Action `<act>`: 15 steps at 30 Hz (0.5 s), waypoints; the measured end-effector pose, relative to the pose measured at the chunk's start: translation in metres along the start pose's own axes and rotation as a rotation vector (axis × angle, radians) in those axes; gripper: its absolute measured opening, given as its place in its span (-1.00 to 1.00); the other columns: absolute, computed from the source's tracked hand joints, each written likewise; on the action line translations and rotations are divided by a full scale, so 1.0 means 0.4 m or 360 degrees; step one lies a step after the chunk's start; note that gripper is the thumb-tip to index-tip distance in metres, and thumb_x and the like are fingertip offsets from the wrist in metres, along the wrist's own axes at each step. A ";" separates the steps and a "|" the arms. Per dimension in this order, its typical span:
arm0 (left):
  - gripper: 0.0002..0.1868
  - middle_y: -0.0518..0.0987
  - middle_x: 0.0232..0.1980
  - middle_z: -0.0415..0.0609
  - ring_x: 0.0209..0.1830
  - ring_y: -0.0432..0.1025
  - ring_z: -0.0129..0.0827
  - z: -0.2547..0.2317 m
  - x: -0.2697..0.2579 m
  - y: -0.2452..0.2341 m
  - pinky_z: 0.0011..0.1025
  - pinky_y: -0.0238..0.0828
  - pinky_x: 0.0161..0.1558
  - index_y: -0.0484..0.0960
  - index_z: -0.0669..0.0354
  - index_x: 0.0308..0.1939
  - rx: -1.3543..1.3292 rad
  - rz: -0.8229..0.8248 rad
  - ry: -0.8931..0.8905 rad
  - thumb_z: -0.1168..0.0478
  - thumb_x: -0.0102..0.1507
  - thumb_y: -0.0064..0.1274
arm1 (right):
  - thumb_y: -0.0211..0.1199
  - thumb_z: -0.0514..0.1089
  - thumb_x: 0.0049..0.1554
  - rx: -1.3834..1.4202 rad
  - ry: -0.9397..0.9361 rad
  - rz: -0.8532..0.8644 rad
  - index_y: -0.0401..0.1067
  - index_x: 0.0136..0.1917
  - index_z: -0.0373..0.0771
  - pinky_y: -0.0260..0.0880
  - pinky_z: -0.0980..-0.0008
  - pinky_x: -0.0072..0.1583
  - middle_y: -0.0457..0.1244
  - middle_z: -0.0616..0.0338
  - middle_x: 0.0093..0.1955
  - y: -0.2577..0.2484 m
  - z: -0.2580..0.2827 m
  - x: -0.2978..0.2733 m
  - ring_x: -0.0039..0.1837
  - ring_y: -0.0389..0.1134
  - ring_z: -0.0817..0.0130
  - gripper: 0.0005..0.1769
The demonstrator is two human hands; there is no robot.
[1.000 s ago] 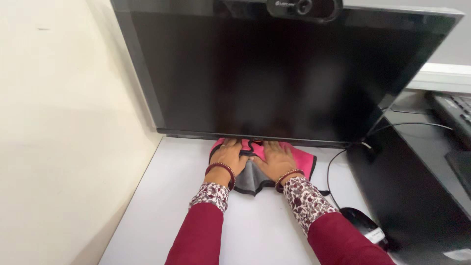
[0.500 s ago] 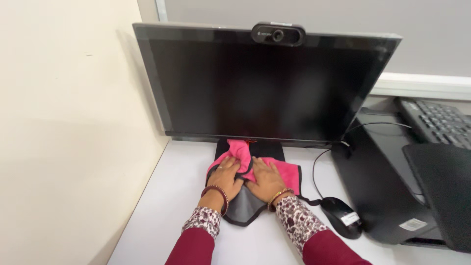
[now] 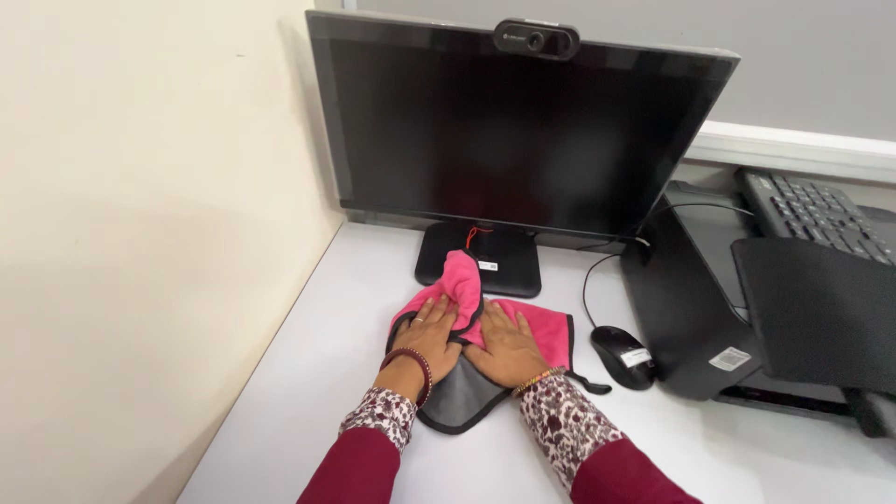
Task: The person wipes a mousepad with a cloth, then sprays cleaning liquid onto it and wipes it again. They proceed to clean a mouse, the monitor stand, and the desk surface using the cloth and spray.
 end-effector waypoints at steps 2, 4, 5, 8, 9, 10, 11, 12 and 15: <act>-0.27 -0.03 0.67 -0.08 0.67 -0.16 -0.19 -0.014 -0.031 0.000 0.06 -0.10 0.50 0.13 -0.03 0.55 0.0002 -0.0013 0.0007 -0.01 0.29 -0.10 | 0.12 0.24 0.09 -0.0054 -0.0045 -0.0060 -0.02 0.57 -0.30 -0.29 -0.12 0.56 -0.10 -0.14 0.64 -0.003 0.016 -0.041 0.68 -0.19 0.02 -0.05; -0.26 -0.03 0.66 -0.07 0.66 -0.16 -0.17 -0.023 -0.072 0.002 0.06 -0.09 0.50 0.13 -0.02 0.54 0.0022 -0.0003 0.0035 -0.03 0.29 -0.09 | 0.15 0.21 0.09 -0.0020 -0.0075 -0.0073 0.00 0.57 -0.30 -0.26 -0.14 0.56 -0.07 -0.15 0.62 -0.013 0.031 -0.084 0.67 -0.16 0.01 -0.06; -0.26 -0.02 0.65 -0.06 0.65 -0.16 -0.16 -0.028 -0.092 0.003 0.07 -0.08 0.48 0.15 -0.01 0.53 0.0007 -0.0016 0.0046 -0.01 0.28 -0.07 | 0.17 0.20 0.09 0.0000 -0.0087 -0.0078 0.01 0.57 -0.30 -0.24 -0.15 0.56 -0.05 -0.16 0.61 -0.020 0.039 -0.107 0.66 -0.15 0.00 -0.06; -0.31 0.09 0.60 -0.01 0.60 -0.05 -0.11 -0.041 -0.156 0.007 0.03 0.02 0.40 0.26 0.05 0.45 -0.0042 -0.0097 0.0089 0.02 0.24 0.00 | 0.27 0.10 0.06 0.0064 -0.0187 -0.0209 0.13 0.48 -0.32 -0.09 -0.14 0.47 0.08 -0.18 0.51 -0.047 0.076 -0.175 0.57 0.00 -0.07 -0.16; -0.35 0.17 0.56 0.03 0.57 0.04 -0.08 -0.049 -0.178 0.006 -0.02 0.09 0.38 0.34 0.08 0.39 -0.0067 -0.0159 0.0108 0.01 0.23 0.03 | 0.27 0.08 0.06 0.0105 -0.0128 -0.0190 0.17 0.46 -0.28 0.05 -0.06 0.43 0.16 -0.15 0.44 -0.058 0.085 -0.195 0.50 0.11 -0.05 -0.21; -0.38 0.25 0.53 0.07 0.53 0.13 -0.05 -0.051 -0.195 0.000 -0.08 0.16 0.36 0.42 0.11 0.33 -0.0085 -0.0225 0.0128 0.01 0.22 0.07 | 0.26 0.06 0.05 0.0149 -0.0073 -0.0177 0.22 0.44 -0.24 0.18 0.03 0.39 0.24 -0.12 0.36 -0.071 0.093 -0.211 0.42 0.22 -0.03 -0.25; -0.39 0.33 0.46 0.07 0.46 0.22 -0.06 -0.054 -0.207 -0.010 -0.12 0.22 0.34 0.44 0.11 0.30 -0.0220 -0.0281 0.0116 -0.01 0.21 0.10 | 0.26 0.04 0.05 0.0194 -0.0019 -0.0163 0.26 0.42 -0.20 0.31 0.12 0.35 0.31 -0.09 0.28 -0.083 0.098 -0.225 0.34 0.33 0.00 -0.29; -0.39 0.41 0.38 0.08 0.39 0.31 -0.06 -0.061 -0.221 -0.019 -0.17 0.27 0.31 0.47 0.12 0.27 -0.0358 -0.0333 0.0104 -0.03 0.20 0.14 | 0.25 0.04 0.08 0.0273 0.0088 -0.0204 0.30 0.39 -0.20 0.34 0.14 0.30 0.34 -0.10 0.22 -0.099 0.098 -0.236 0.28 0.36 0.00 -0.35; -0.44 0.58 0.23 0.04 0.24 0.48 -0.11 -0.092 -0.249 -0.065 -0.26 0.38 0.24 0.55 0.08 0.22 -0.0697 -0.0467 0.0063 -0.01 0.17 0.16 | 0.26 0.01 0.11 0.0549 0.0295 -0.0378 0.36 0.34 -0.18 0.40 0.19 0.18 0.40 -0.11 0.09 -0.156 0.070 -0.248 0.15 0.44 0.02 -0.45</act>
Point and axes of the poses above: each hand's wrist, its own x-axis towards the middle knuckle, its own y-axis out of the palm, z = x × y, the point moved 2 cm from there along x, towards the middle knuckle
